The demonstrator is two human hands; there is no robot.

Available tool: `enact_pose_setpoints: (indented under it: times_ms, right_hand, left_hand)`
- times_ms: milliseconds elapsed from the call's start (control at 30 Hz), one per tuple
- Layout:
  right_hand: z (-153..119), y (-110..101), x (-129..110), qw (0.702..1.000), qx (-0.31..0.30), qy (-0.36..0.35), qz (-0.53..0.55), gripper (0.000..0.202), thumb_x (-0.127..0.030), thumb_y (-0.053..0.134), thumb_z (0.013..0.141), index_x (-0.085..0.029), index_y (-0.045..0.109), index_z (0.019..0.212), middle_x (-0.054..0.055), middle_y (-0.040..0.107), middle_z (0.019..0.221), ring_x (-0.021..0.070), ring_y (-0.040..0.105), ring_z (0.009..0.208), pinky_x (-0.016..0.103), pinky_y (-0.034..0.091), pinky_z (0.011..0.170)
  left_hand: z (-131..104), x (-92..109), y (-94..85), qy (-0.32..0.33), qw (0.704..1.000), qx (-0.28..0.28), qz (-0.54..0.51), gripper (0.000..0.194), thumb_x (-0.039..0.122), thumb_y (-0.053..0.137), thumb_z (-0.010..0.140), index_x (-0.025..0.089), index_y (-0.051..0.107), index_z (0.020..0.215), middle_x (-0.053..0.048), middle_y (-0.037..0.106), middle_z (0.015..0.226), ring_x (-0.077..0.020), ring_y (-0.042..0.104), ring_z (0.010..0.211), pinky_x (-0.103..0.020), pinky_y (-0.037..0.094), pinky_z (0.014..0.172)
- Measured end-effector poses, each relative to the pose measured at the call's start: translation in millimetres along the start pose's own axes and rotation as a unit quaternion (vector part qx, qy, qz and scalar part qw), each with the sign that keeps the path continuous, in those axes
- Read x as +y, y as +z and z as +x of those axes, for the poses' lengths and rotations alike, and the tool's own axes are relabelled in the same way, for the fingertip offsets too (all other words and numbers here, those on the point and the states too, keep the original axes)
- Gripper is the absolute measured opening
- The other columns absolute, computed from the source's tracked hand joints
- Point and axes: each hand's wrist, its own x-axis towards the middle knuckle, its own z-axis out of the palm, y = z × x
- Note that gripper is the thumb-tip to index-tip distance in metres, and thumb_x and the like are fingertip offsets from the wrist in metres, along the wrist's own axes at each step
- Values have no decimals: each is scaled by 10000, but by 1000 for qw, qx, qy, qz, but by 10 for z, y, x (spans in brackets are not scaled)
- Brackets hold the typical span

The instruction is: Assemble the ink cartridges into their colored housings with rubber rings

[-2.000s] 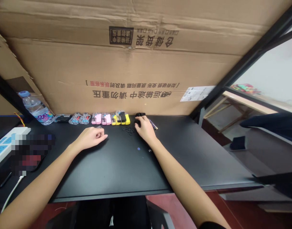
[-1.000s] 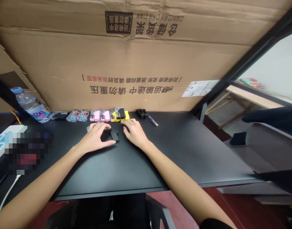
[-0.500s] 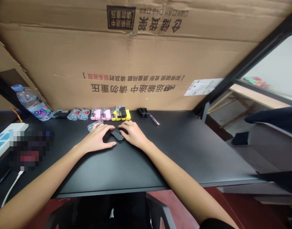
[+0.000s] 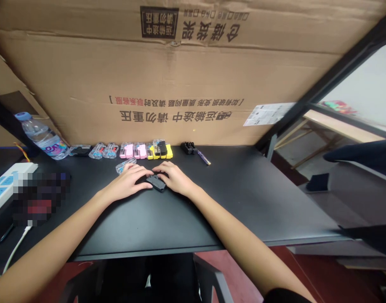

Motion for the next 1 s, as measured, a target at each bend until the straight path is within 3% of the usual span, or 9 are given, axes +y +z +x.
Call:
enact_pose_setpoints:
  times_ms: [167, 467, 633, 733, 1000]
  right_hand:
    - [-6, 10, 17, 999, -9, 12, 28, 318, -160, 601, 1012, -237, 765, 1273, 113, 713, 1174, 260, 715, 1107, 429, 593, 1017]
    - [-16, 22, 58, 997, 17, 46, 62, 291, -222, 628, 995, -227, 803, 1228, 102, 672, 1080, 234, 719, 941, 417, 620, 911]
    - [1, 13, -5, 976, 47, 99, 190, 216, -372, 731, 958, -233, 840, 1081, 98, 677, 1126, 214, 721, 916, 410, 637, 904]
    - [17, -5, -71, 960, 37, 106, 255, 227, -435, 793, 917, -241, 848, 1022, 91, 698, 1122, 227, 722, 961, 416, 631, 920]
    - [34, -26, -147, 957, -8, 120, 263, 301, -523, 810, 893, -238, 850, 982, 82, 731, 1084, 231, 728, 943, 414, 603, 908]
  left_hand:
    - [8, 17, -10, 35, 999, -17, -6, 281, 444, 668, 1052, 227, 678, 1230, -34, 753, 1165, -236, 669, 1123, -443, 329, 1116]
    - [2, 15, -33, 35, 999, -15, -3, 288, 470, 676, 1043, 218, 683, 1182, -27, 750, 1090, -229, 671, 1058, -439, 336, 1106]
    - [1, 8, -36, 28, 1000, -12, 4, 283, 474, 673, 1045, 224, 685, 1175, -24, 756, 1076, -232, 666, 1050, -438, 342, 1083]
    - [1, 2, -36, 27, 1000, -10, 7, 280, 467, 686, 1039, 217, 686, 1166, -22, 761, 1078, -232, 663, 1047, -435, 345, 1068]
    - [5, -5, -32, 27, 1000, -11, 7, 275, 484, 659, 1052, 224, 687, 1140, -24, 758, 1063, -235, 659, 1041, -440, 341, 1069]
